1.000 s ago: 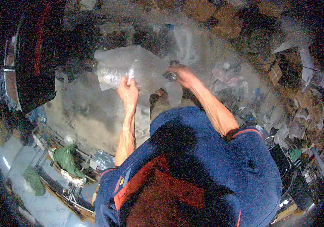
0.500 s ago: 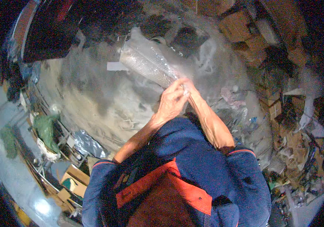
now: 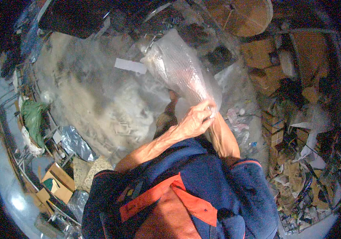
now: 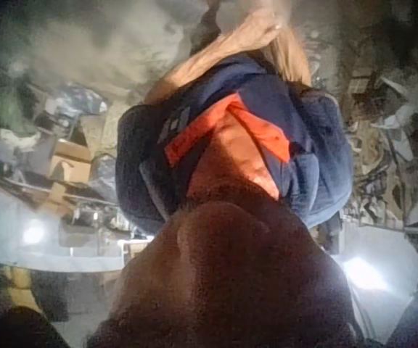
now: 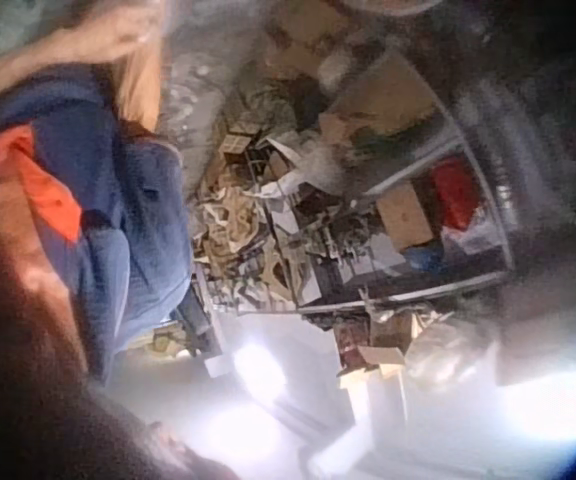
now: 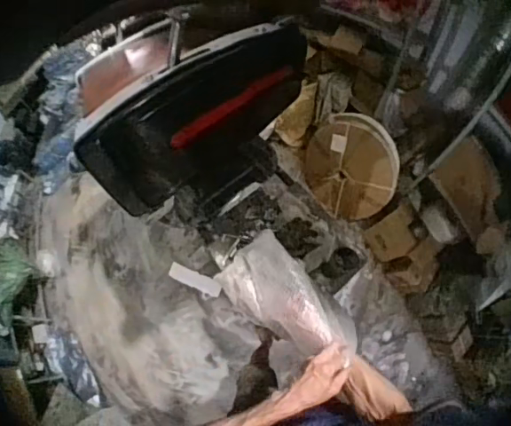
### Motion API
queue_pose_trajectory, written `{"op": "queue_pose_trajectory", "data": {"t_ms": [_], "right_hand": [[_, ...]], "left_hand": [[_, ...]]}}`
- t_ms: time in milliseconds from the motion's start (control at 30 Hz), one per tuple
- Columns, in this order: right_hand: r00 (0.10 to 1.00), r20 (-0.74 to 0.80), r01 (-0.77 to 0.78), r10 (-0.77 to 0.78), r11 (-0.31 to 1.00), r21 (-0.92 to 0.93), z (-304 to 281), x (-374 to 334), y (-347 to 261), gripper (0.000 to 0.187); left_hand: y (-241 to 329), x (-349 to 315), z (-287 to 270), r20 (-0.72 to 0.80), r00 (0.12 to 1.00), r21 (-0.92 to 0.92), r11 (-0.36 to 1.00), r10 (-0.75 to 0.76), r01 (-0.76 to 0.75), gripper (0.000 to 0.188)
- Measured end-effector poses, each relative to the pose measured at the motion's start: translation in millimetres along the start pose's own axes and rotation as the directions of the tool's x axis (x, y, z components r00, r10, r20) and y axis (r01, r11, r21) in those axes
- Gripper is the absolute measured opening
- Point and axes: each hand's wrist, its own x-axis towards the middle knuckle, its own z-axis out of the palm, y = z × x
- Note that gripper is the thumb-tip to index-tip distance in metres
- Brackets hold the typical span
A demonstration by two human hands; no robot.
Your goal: The person unwraps small metal parts from bubble wrap, then sits on the floor to manipulate and assemble them by hand. They later stand, place parts into a plastic bag, and retrieve additional items from a blue parts bin before returning to the floor to continue handling the components.
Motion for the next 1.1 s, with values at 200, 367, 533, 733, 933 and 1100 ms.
{"op": "queue_pose_trajectory", "data": {"t_ms": [200,367,533,733,933,1100], "right_hand": [[0.981,-0.183,0.037,-0.072,0.981,-0.19,-90.7,8.0,3.5,0.03],[0.703,-0.382,0.24,-0.599,0.706,-0.666,-99.3,-6.1,-14.2,0.056],[0.753,0.201,0.265,-0.627,0.01,-0.964,-48.3,49.3,-13.3,0.111],[0.867,-0.128,0.176,-0.481,0.536,-0.825,-109.5,155.1,27.8,0.046],[0.805,-0.298,0.19,-0.513,0.698,-0.69,-185.2,156.5,22.4,0.03],[0.577,-0.304,0.525,-0.758,0.63,-0.572,-120.9,79.8,-79.3,0.035]], "left_hand": [[-13.4,-1.1,14.1,0.024,1.0,0.023,1.0,0.008,-0.009,0.013],[-24.8,-10.0,5.4,0.079,0.969,-0.115,0.963,-0.236,0.244,0.018],[-41.4,-35.1,-22.8,0.138,0.792,-0.751,0.458,-0.595,0.475,0.012],[-113.7,-48.1,-4.4,0.062,0.353,-0.732,0.198,-0.934,0.652,0.035],[-151.7,-43.7,38.2,-0.183,0.359,-0.514,0.4,-0.915,0.758,0.031],[-165.5,-37.7,13.8,-0.543,0.424,-0.337,0.65,-0.725,0.681,0.023]]}}
